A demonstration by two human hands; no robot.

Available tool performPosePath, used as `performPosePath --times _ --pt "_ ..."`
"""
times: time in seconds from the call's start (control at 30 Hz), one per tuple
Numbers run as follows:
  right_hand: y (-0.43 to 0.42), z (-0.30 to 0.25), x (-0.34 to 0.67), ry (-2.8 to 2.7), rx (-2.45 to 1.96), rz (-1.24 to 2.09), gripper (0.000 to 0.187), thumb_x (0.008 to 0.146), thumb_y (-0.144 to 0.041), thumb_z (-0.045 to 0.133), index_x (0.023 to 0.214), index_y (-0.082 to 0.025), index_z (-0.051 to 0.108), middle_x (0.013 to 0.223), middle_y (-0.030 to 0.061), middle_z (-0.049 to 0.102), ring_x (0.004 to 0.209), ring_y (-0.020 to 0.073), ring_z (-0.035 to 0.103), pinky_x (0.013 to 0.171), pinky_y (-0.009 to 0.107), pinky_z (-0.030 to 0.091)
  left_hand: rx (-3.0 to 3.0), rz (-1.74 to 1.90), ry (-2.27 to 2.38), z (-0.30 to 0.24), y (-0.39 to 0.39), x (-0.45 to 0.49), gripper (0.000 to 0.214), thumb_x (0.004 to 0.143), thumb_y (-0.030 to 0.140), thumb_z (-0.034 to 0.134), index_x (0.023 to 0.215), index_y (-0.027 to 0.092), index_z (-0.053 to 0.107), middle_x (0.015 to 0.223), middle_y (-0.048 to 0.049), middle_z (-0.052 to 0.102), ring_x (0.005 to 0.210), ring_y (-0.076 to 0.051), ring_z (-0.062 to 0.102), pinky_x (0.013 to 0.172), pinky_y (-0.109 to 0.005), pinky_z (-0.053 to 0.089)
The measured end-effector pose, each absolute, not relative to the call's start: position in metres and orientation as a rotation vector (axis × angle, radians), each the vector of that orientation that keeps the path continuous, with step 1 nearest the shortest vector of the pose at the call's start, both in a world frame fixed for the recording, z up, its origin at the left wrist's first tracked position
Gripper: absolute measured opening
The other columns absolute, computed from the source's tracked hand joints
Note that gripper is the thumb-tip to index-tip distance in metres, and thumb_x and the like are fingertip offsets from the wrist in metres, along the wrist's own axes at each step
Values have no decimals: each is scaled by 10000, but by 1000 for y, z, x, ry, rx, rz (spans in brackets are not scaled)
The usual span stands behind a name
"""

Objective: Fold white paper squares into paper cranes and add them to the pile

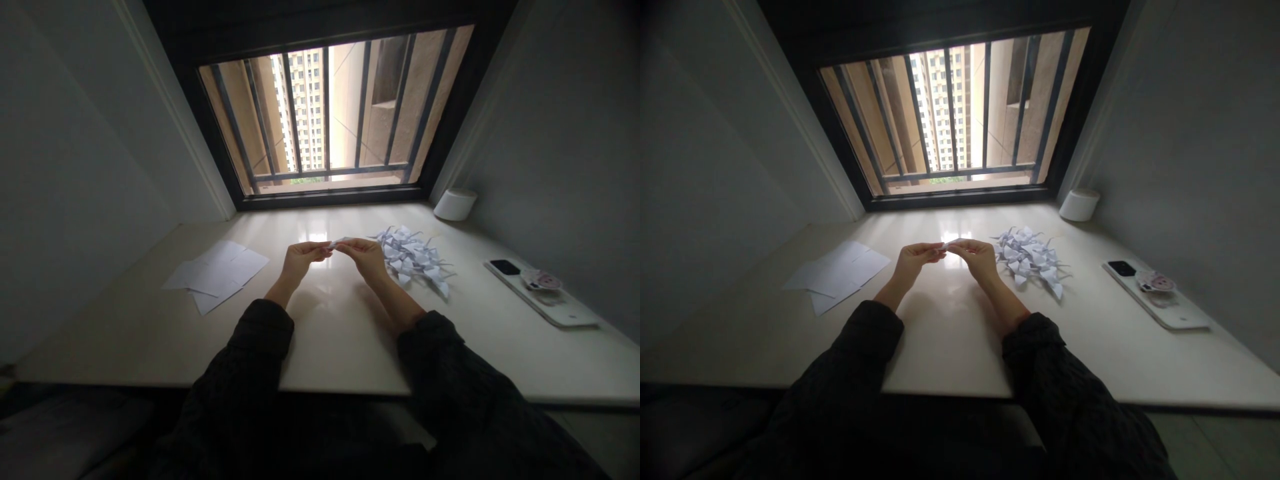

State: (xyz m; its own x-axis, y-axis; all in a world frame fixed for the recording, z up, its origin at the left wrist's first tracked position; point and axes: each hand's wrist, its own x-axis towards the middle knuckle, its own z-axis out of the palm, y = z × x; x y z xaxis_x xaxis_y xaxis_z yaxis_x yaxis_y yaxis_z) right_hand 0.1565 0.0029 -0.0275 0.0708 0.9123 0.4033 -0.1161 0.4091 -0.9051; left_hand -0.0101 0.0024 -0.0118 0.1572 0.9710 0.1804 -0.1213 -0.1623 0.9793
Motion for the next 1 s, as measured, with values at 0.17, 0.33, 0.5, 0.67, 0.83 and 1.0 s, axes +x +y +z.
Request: performPosePath --times 0.17,0.33,0.5,0.67,0.83,1.0 --pt "4 -29 156 -1268 -829 899 158 638 -380 784 722 -249 755 803 19 753 809 219 697 807 368 534 1352 1277 962 -12 2 -9 326 620 381 794 865 171 750 801 -74 743 754 -190 692 740 -319 512" --pt "5 -31 159 -1287 -939 776 177 634 -400 788 731 -257 754 807 19 754 820 224 693 789 363 519 1405 1306 969 -13 4 -10 386 635 381 789 961 180 736 805 -72 744 744 -189 696 739 -316 521" --pt "2 -29 159 -1341 -939 749 187 654 -419 768 756 -262 758 813 20 754 827 225 691 762 357 514 1454 1376 956 -16 5 -9 337 627 381 793 894 178 755 828 -78 744 735 -192 695 738 -326 537" --pt "0 -26 158 -1381 -884 790 167 687 -402 750 804 -284 762 864 11 754 877 225 690 818 372 521 1471 1464 977 -18 7 -10 311 661 372 769 913 190 754 826 -70 746 770 -196 693 760 -338 538" --pt "0 -24 156 -1322 -805 871 193 668 -381 767 830 -277 764 883 15 751 865 220 691 838 384 539 1453 1500 989 -17 6 -9 298 653 359 775 901 196 756 818 -60 746 771 -193 692 784 -348 538" --pt "1 -25 154 -1197 -825 910 215 608 -380 798 774 -248 766 794 20 748 690 190 676 738 378 563 1434 1554 975 -19 5 -7 323 660 359 773 943 208 745 836 -53 747 766 -182 692 789 -351 544"
